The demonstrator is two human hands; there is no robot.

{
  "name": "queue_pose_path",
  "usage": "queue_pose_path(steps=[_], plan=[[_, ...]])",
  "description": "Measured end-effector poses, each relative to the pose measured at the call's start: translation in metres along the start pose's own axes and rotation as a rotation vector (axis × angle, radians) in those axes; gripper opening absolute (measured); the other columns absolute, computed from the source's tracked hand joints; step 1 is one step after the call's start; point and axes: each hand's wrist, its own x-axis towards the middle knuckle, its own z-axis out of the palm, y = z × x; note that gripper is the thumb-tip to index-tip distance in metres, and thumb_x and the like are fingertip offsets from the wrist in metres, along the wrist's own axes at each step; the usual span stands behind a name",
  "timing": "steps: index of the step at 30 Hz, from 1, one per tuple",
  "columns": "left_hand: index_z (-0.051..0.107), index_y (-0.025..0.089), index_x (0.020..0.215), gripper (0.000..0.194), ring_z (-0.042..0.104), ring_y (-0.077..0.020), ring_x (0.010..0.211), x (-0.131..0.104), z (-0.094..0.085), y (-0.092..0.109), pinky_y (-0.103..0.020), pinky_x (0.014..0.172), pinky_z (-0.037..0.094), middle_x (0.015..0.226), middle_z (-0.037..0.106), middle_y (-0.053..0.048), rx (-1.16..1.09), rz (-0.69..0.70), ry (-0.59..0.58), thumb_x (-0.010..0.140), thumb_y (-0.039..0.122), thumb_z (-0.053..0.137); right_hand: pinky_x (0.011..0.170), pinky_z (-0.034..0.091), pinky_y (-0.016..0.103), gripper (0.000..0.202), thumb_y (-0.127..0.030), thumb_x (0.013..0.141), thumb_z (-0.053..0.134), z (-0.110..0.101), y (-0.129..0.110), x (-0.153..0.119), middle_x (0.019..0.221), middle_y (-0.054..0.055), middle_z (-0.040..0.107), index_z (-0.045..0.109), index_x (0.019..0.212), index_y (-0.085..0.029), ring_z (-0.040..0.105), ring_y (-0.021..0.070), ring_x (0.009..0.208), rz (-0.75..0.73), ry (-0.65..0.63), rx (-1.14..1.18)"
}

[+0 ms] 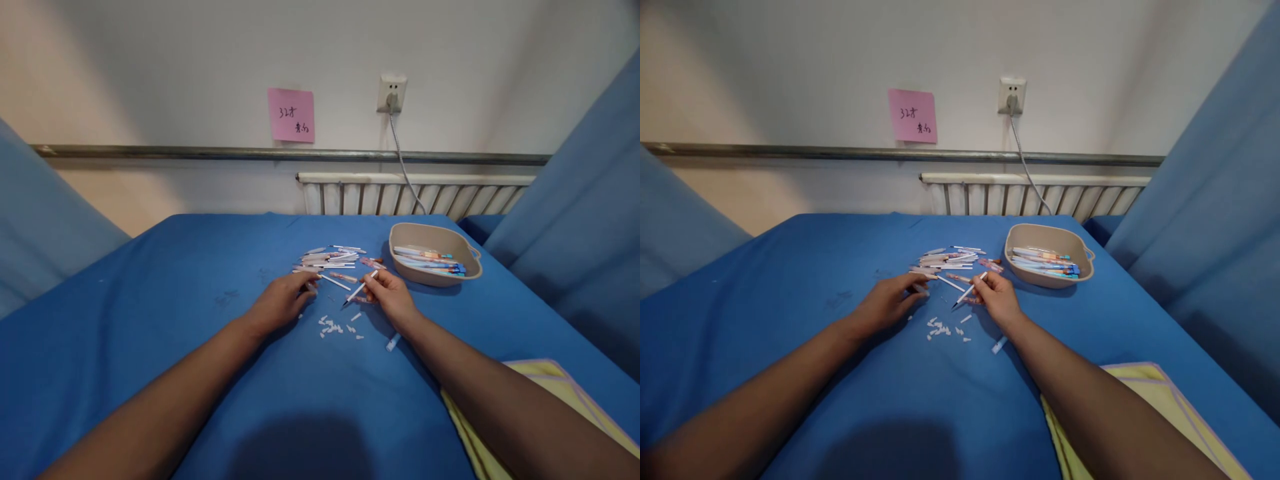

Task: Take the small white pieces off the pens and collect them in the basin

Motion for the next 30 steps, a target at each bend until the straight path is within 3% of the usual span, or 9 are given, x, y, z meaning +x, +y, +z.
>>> queue_pose_path(steps=[6,9,14,18,23,27,30], plan=[[0.063,0.018,0.092,0.018,0.060,-0.0196,0.083,0.001,-0.001,-0.001,-0.030,0.078,0.043,0.091,0.066,-0.006,-0.022,0.000,0.044,0.078,0.029,0.056,0.046,0.036,0.022,0.035,-0.052,0.066,0.064,-0.001,0.000,0.000,0.054,-0.004,0.053,0.059,0.066,-0.018,0.045,0.0083,0.045,-0.007,0.001,-0.025],[0.063,0.017,0.086,0.021,0.060,-0.0174,0.073,0.002,0.003,-0.004,-0.028,0.069,0.044,0.080,0.066,-0.004,-0.174,-0.095,0.130,0.076,0.035,0.060,0.046,0.037,0.022,0.036,-0.054,0.066,0.064,-0.001,-0.001,-0.001,0.055,-0.003,0.054,0.058,0.066,-0.018,0.046,0.0088,0.045,-0.011,0.006,-0.024],[0.061,0.014,0.085,0.026,0.057,-0.0146,0.061,0.005,0.015,-0.010,-0.025,0.058,0.043,0.070,0.064,-0.003,-0.402,-0.234,0.138,0.072,0.036,0.064,0.047,0.036,0.022,0.037,-0.055,0.069,0.062,0.000,0.000,-0.001,0.053,-0.004,0.052,0.057,0.066,-0.018,0.045,0.0085,0.045,-0.021,-0.018,-0.021],[0.061,0.017,0.092,0.025,0.059,-0.0164,0.070,0.002,0.014,-0.002,-0.028,0.067,0.045,0.079,0.066,-0.004,-0.280,-0.153,0.131,0.075,0.035,0.062,0.047,0.036,0.022,0.036,-0.053,0.069,0.063,0.000,0.002,-0.002,0.052,-0.004,0.051,0.057,0.065,-0.018,0.044,0.0084,0.046,-0.017,-0.019,-0.014],[0.046,0.020,0.117,0.043,0.061,-0.0194,0.082,-0.003,0.011,0.013,-0.034,0.081,0.045,0.093,0.065,-0.004,-0.293,-0.082,0.118,0.077,0.027,0.059,0.047,0.035,0.023,0.038,-0.055,0.068,0.064,0.000,0.002,-0.003,0.050,-0.004,0.051,0.057,0.064,-0.018,0.044,0.0089,0.046,-0.009,-0.022,-0.029],[0.047,0.022,0.116,0.040,0.061,-0.0195,0.089,-0.004,0.013,0.013,-0.034,0.086,0.044,0.098,0.065,-0.005,-0.292,-0.055,0.123,0.078,0.026,0.058,0.047,0.035,0.023,0.039,-0.056,0.067,0.064,0.001,0.000,-0.003,0.051,-0.004,0.051,0.058,0.064,-0.018,0.044,0.0093,0.045,-0.005,-0.028,-0.028],[0.054,0.019,0.104,0.029,0.062,-0.0187,0.086,-0.001,0.019,0.006,-0.032,0.081,0.047,0.097,0.065,-0.006,-0.347,-0.085,0.160,0.078,0.029,0.059,0.048,0.036,0.023,0.038,-0.055,0.068,0.063,0.000,0.001,-0.003,0.050,-0.004,0.051,0.056,0.063,-0.018,0.044,0.0095,0.046,-0.010,-0.022,-0.024]])
